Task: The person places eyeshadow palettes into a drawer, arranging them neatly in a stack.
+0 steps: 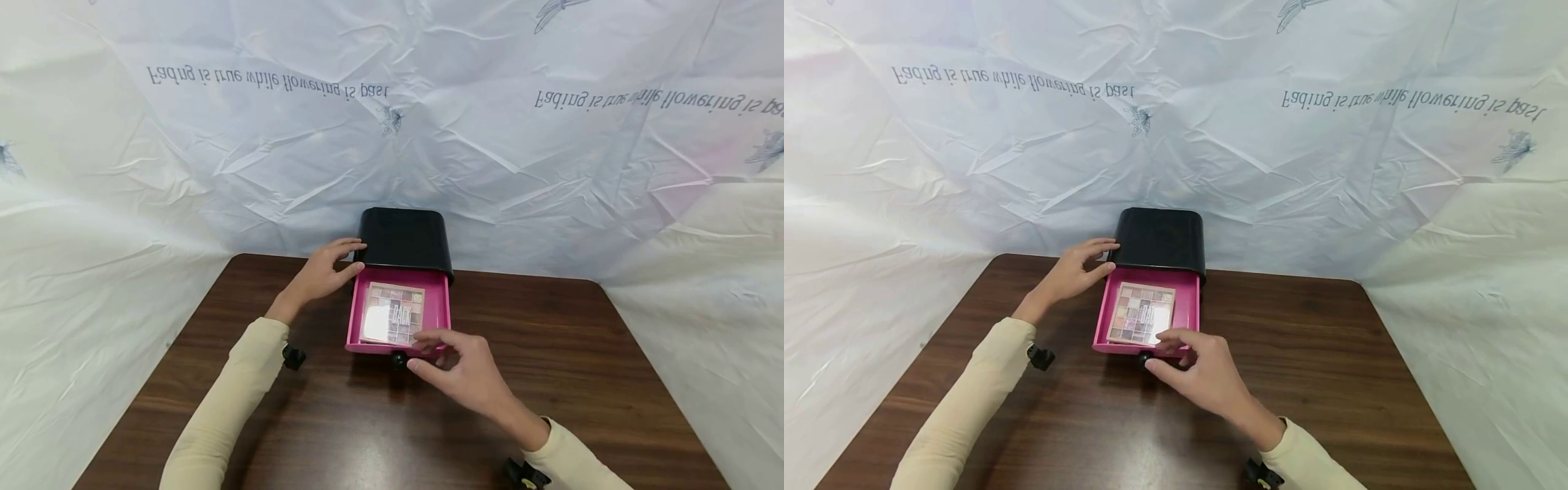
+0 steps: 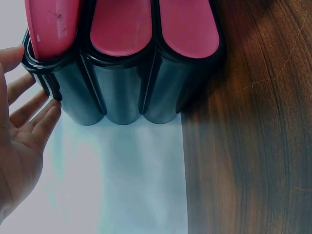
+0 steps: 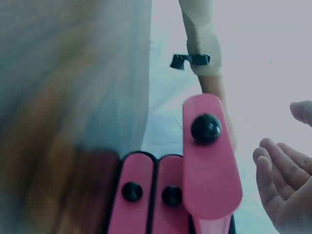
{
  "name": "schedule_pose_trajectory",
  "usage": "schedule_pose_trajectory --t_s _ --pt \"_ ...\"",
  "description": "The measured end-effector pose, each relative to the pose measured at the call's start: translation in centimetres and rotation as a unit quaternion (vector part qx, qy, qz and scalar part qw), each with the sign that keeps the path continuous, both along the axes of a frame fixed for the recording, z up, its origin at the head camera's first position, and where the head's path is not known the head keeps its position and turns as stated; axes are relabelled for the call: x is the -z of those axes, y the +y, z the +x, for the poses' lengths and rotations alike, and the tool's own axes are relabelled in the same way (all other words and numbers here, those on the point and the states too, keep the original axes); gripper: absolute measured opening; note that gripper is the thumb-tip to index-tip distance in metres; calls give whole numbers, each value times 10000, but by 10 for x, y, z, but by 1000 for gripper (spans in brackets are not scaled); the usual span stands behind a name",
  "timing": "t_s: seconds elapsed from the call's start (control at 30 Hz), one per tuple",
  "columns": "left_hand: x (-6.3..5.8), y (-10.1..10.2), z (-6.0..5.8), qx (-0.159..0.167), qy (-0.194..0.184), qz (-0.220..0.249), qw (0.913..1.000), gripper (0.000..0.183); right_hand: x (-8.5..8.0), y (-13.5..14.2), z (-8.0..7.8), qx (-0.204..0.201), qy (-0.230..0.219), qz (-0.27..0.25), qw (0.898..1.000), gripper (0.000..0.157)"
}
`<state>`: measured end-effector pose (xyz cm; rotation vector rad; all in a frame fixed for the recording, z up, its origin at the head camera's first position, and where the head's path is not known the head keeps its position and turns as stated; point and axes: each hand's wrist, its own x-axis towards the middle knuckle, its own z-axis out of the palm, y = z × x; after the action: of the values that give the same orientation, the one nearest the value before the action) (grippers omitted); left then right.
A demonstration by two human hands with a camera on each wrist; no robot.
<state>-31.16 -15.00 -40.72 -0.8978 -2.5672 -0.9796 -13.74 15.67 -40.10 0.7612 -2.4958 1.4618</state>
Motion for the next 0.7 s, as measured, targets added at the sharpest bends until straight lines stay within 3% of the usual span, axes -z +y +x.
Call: schedule_pose_trajectory --t_s 0.23,0.43,0.7 --pt "0 0 1 -47 -13 -16 10000 50 19 -2 13 -34 -464 1 9989 31" --pt "0 0 1 -48 -50 12 10000 50 34 -3 15 186 -803 260 9963 35" --pt "0 0 1 -61 -22 -24 10000 50 50 -10 13 494 -651 332 9961 32"
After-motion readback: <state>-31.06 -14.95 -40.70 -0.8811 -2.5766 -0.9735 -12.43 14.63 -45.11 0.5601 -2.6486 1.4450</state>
